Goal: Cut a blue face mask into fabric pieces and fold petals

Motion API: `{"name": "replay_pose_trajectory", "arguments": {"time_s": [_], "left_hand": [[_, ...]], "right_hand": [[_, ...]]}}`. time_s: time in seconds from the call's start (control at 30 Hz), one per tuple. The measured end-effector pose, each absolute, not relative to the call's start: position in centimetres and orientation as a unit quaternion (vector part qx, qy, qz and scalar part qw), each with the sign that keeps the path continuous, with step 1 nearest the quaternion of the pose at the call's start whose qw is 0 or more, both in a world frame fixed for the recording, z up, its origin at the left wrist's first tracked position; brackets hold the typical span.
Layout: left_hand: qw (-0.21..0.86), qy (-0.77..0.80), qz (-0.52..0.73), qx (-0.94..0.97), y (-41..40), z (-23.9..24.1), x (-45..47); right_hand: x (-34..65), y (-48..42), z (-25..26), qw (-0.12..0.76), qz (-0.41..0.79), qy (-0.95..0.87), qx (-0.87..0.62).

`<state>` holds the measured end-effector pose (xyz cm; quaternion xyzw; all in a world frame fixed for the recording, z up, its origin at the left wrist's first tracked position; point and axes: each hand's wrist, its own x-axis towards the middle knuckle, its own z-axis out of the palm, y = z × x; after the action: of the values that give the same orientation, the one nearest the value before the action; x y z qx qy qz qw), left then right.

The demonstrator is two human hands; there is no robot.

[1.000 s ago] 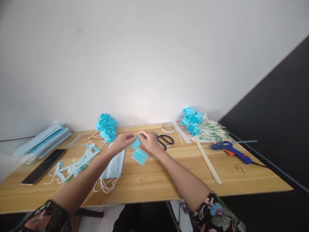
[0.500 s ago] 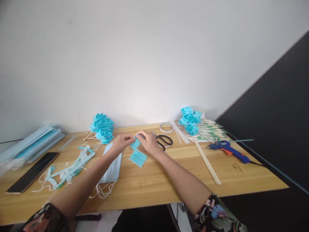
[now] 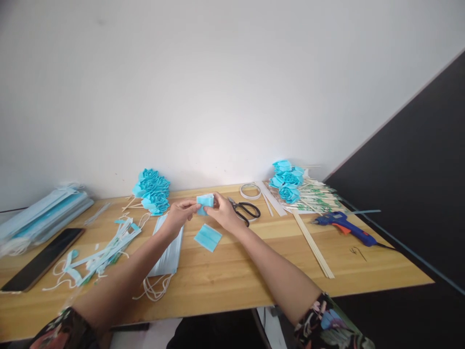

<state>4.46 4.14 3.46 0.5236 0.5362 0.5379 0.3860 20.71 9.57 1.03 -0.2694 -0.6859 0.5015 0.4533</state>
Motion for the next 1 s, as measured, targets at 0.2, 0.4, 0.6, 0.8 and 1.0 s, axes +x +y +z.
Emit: {"name": "replay_pose_trajectory", "arguments": {"time_s": [0.2,0.4,0.6,0.8,1.0], "left_hand": [[0.407,0.541,0.548,0.492,4.2,3.1,3.5],[0.402,0.543,0.557,0.483,4.4,2.8,3.2],[0.521,0.472,0.592,0.394,4.5,1.7,3.4],[0.558,0.402,0.613,0.389,4.3,0.5,3.5],[0.548,0.398,0.587,0.444,4.7,-0.3,3.2]], "right_hand": [[21.1,9.4,1.7,0.452,0.428,-0.729,-0.283],[21.2,9.2,1.5,0.430,0.397,-0.754,-0.299],[21.0,9.3,1.2,0.413,0.361,-0.772,-0.321],[20.8,9.3,0.8,0.397,0.357,-0.785,-0.314],[20.9,9.0,0.7,0.385,0.346,-0.794,-0.318]]}}
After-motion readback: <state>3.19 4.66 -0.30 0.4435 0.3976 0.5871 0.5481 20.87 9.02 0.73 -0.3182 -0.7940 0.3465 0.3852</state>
